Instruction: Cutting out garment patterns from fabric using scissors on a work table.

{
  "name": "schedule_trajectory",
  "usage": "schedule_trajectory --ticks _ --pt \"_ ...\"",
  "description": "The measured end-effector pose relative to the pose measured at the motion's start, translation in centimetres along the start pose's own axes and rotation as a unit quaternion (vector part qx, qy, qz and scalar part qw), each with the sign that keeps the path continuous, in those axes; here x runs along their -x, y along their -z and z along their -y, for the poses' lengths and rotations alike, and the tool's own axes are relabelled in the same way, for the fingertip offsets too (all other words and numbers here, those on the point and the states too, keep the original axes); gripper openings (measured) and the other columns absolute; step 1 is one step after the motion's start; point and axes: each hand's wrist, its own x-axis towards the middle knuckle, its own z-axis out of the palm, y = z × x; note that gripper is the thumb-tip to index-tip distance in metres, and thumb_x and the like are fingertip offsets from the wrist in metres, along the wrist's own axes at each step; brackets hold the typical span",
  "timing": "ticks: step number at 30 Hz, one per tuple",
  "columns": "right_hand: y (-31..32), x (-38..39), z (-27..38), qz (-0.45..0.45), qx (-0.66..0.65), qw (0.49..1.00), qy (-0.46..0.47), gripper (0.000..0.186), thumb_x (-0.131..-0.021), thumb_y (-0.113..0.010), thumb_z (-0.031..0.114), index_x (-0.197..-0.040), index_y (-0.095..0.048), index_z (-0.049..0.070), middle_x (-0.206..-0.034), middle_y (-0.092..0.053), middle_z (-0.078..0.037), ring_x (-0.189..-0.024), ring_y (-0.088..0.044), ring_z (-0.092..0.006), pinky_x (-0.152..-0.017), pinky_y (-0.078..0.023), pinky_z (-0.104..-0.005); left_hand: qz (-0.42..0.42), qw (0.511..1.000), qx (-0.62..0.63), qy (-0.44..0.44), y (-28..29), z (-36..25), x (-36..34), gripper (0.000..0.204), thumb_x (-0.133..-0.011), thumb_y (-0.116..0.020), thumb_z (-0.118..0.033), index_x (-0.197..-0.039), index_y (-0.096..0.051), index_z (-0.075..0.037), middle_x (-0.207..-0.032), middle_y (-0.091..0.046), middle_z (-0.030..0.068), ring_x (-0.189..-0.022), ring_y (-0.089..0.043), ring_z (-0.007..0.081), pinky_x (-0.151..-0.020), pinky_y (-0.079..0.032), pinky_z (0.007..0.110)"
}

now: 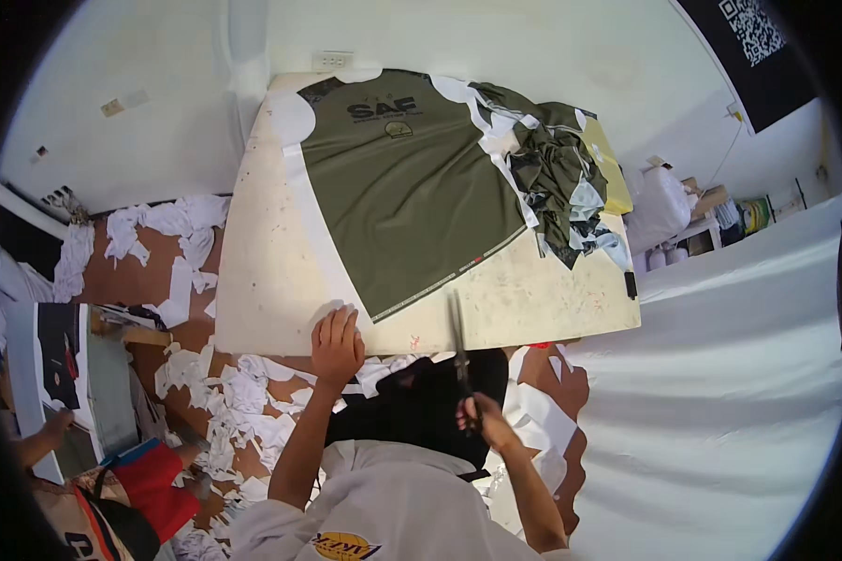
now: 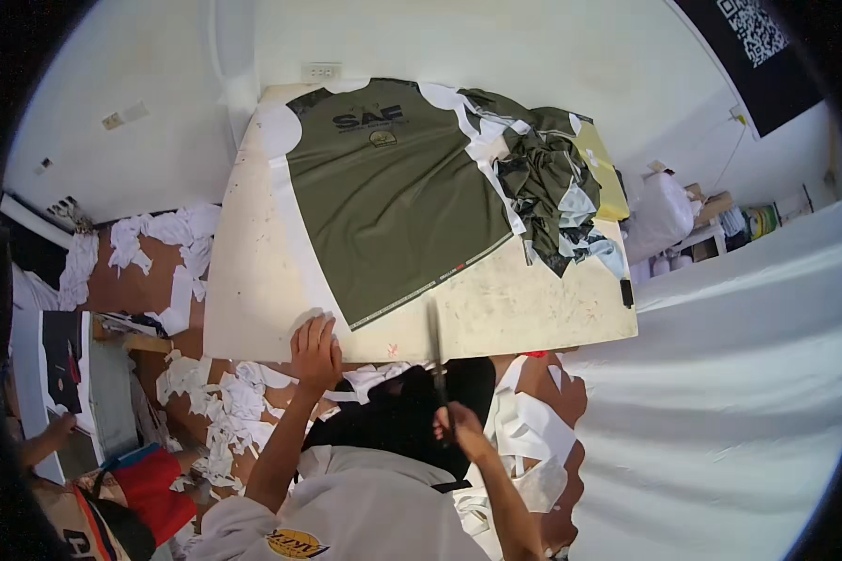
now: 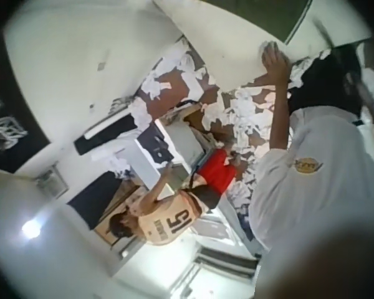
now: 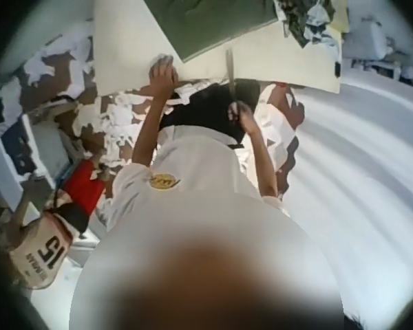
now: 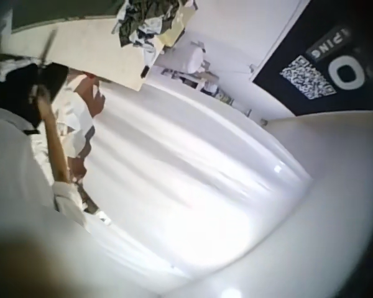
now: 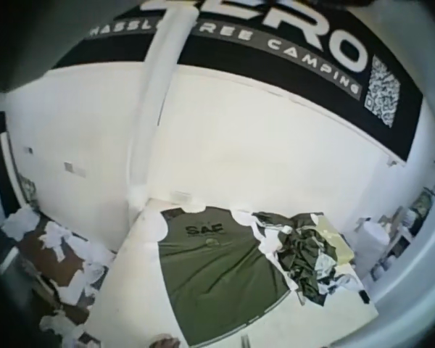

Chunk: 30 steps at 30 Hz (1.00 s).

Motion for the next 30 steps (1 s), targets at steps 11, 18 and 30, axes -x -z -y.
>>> schedule_trajectory --ticks 11,18,30 --pt "-8.9 -2.2 0.7 0.094 0.091 0.991 -0.025 0.036 -0.09 -0.071 0.041 -0.086 -0.055 0.009 -0.072 -0.048 0.004 -0.061 -0.048 -0.0065 -0.057 -0.043 -0.0233 -0.004 1.0 -0.015 -0.009 -0.2 0.4 0.4 0.034 -0.083 -0.059 -0.016 -0.114 -0.064 -0.005 -0.117 -0.062 0.0108 -0.111 -0.058 0.0279 -0.096 -0.044 0.042" --pt "-8.6 -4.4 2.5 0.06 0.164 0.983 -0.054 0.025 -0.094 -0.066 0.029 -0.084 -0.057 0.008 -0.073 -0.05 0.003 -0.063 -0.05 -0.0073 -0.059 -0.044 -0.0248 -0.032 0.999 0.003 -0.007 -0.8 0.4 1.0 0.035 -0.083 -0.06 -0.016 -0.116 -0.063 -0.006 -0.118 -0.062 0.0114 -0.113 -0.058 0.0278 -0.097 -0.045 0.042" --pt "-9.6 -5.7 2.5 0.043 0.171 0.984 -0.027 0.042 -0.085 -0.076 0.047 -0.082 -0.06 0.008 -0.066 -0.048 0.005 -0.056 -0.046 -0.0049 -0.052 -0.04 -0.0214 -0.033 0.999 0.005 -0.028 -0.6 0.7 0.7 0.041 -0.072 -0.065 -0.014 -0.113 -0.066 -0.012 -0.118 -0.059 0.012 -0.114 -0.056 0.03 -0.095 -0.046 0.044"
